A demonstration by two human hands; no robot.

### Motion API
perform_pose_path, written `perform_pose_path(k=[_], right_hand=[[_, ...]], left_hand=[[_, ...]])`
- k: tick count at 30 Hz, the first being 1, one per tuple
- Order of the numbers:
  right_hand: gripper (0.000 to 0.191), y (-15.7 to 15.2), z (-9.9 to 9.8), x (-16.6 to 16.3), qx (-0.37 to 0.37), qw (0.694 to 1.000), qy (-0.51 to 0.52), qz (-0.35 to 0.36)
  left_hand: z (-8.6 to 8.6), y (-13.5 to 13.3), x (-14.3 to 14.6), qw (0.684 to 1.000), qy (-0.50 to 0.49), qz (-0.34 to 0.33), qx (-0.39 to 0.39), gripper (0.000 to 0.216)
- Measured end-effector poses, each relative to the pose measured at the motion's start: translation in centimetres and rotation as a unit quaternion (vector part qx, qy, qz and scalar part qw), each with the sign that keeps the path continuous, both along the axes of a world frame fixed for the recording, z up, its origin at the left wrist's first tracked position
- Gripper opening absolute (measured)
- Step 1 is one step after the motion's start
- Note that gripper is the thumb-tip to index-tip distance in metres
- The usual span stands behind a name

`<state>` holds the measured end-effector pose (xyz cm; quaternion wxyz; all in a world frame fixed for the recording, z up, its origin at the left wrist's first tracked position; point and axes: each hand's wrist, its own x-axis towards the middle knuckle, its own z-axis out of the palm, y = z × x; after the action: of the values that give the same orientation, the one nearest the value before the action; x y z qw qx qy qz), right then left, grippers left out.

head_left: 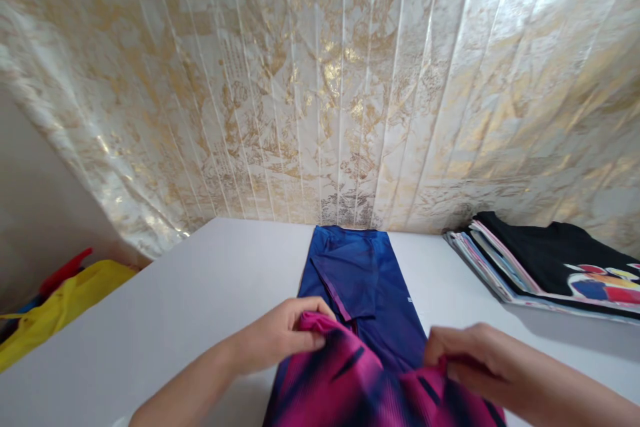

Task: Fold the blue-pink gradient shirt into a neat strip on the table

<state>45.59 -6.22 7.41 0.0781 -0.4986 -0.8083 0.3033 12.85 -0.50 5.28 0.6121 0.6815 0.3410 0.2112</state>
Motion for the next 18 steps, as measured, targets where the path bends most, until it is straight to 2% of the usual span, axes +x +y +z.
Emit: perform_pose_path(k=[2,4,7,8,10,13,15,18], right_hand=[[0.021,3.9,0.3,-0.6,0.025,0.999,0.033,-0.011],[0.024,7.0,-1.7,-0.6,0.045,0.998,0.042,-0.027],[0.040,9.1,-5.5,0.1,0.038,0.998,0.026,-0.048],[0.043,9.3,-6.1,0.2,0.032,0.998,0.025,-0.050],[0.044,9.0,-5.8,0.2,0.022,0.998,0.039,-0.043],[0.036,9.0,-3.5,-0.1,0.015,0.997,0.068,-0.031],[0.031,9.6,-2.6,-0.2,0.029,0.997,0.064,-0.042],[0.032,11.1,-4.1,0.0,0.086,0.994,-0.012,-0.069]], left_hand=[[-2.0,3.4,0.9,0.998,0.015,0.063,0.028,0.025],[-4.2,5.6,1.2,0.992,0.049,0.108,0.048,0.024],[-6.2,6.3,0.9,0.988,0.074,0.124,0.060,0.022],[-6.2,6.1,0.7,0.987,0.078,0.123,0.067,0.020],[-5.5,5.6,0.5,0.985,0.086,0.120,0.089,0.018],[-3.7,5.6,0.2,0.981,0.090,0.118,0.123,0.019],[-3.2,6.3,0.1,0.976,0.109,0.123,0.143,0.019],[-4.0,7.2,0.0,0.947,0.216,0.152,0.184,0.029]])
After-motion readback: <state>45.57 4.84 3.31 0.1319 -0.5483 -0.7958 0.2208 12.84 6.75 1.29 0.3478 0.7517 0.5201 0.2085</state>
